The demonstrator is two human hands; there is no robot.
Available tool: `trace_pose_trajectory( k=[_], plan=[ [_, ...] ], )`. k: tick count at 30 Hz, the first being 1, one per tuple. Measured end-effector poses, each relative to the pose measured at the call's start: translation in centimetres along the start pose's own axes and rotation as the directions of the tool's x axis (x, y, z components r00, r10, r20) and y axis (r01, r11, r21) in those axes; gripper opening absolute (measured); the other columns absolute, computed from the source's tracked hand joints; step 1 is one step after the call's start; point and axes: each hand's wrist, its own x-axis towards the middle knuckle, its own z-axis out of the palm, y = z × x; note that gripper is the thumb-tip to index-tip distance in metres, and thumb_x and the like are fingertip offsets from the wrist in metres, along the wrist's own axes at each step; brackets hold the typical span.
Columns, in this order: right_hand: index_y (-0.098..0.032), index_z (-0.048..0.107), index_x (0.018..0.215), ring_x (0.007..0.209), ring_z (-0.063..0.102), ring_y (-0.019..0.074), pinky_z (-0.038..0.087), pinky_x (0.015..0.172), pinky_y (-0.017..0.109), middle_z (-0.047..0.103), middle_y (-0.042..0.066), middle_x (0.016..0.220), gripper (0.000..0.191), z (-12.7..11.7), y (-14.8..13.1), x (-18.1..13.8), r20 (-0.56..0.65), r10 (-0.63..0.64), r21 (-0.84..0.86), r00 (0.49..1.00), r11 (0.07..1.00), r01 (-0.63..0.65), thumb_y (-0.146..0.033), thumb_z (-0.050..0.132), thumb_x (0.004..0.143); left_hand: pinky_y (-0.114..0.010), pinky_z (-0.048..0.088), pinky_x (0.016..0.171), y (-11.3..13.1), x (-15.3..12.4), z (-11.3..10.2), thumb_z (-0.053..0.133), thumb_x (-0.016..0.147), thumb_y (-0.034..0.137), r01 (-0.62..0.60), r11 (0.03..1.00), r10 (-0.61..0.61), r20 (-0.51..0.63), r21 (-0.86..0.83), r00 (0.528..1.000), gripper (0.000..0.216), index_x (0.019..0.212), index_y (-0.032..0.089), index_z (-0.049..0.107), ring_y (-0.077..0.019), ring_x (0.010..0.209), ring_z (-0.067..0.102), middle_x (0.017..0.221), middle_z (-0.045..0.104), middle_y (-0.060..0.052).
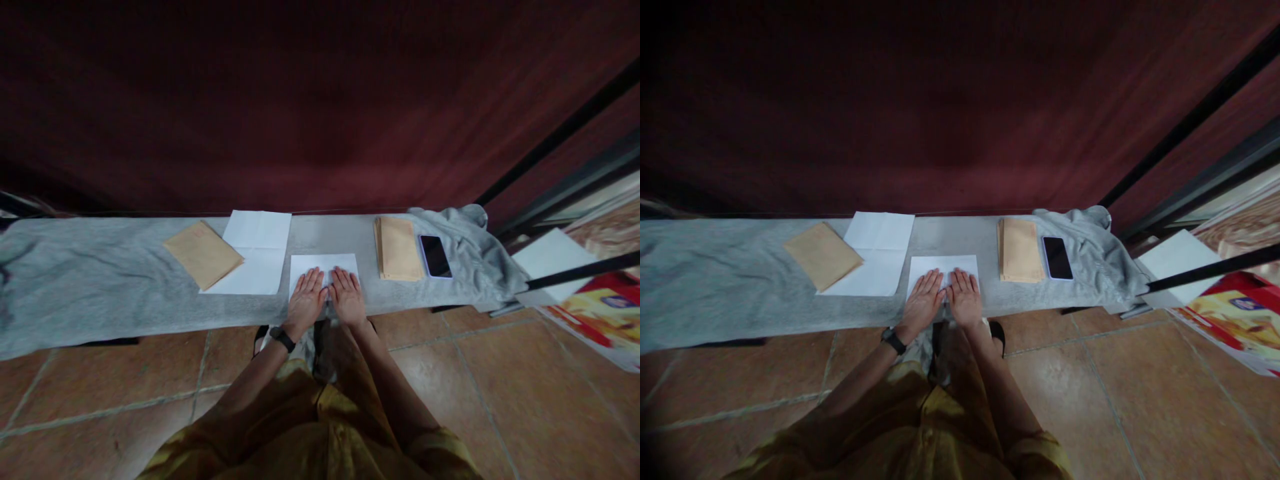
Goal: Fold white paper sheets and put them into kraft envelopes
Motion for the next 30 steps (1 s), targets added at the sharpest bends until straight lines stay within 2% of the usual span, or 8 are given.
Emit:
trace_pose_trajectory(
  k=[8,16,22,30],
  plan=[
    [-0.020,0.047,0.147,0.143,0.039,0.0235,0.027,0.120,0.047,0.045,0.008,0.154,0.047,0.1,0.3,-0.2,-0.040,0.049,-0.017,0.998,0.999,-0.049,-0.033,0.036,0.104,-0.046,0.024,0.124,-0.3,-0.1,0.0,0.032,0.102,0.034,0.018,1.000,-0.018,-0.015,0.012,1.000,0.053,0.150,0.013,0.041,-0.0232,0.150,0.028,0.158,0.037,-0.012],
    [-0.016,0.046,0.148,0.144,0.038,0.0243,0.024,0.120,0.048,0.046,0.012,0.153,0.047,-0.2,1.2,-1.1,-0.083,0.092,-0.034,0.992,0.995,-0.095,-0.031,0.035,0.104,-0.043,0.023,0.124,-0.5,-0.7,-0.4,0.032,0.103,0.036,0.065,0.998,-0.064,-0.056,0.013,0.996,0.053,0.148,0.010,0.043,-0.0232,0.149,0.028,0.158,0.037,-0.013],
    [-0.016,0.045,0.148,0.144,0.038,0.0253,0.024,0.119,0.048,0.047,0.012,0.153,0.048,-0.4,1.7,-1.5,-0.094,0.103,-0.038,0.990,0.994,-0.107,-0.032,0.035,0.104,-0.045,0.025,0.123,-0.7,-1.0,-0.5,0.032,0.103,0.036,0.097,0.995,-0.096,-0.067,0.019,0.993,0.053,0.150,0.014,0.041,-0.0231,0.147,0.033,0.157,0.039,-0.012],
    [-0.015,0.046,0.147,0.142,0.040,0.0261,0.025,0.118,0.049,0.048,0.013,0.151,0.048,-0.6,2.2,-2.1,-0.123,0.112,-0.055,0.986,0.991,-0.120,-0.031,0.035,0.104,-0.045,0.026,0.123,-1.1,-1.4,-0.5,0.030,0.103,0.036,0.100,0.995,-0.099,-0.089,0.011,0.991,0.055,0.149,0.010,0.042,-0.0240,0.147,0.033,0.156,0.039,-0.013]
  ],
)
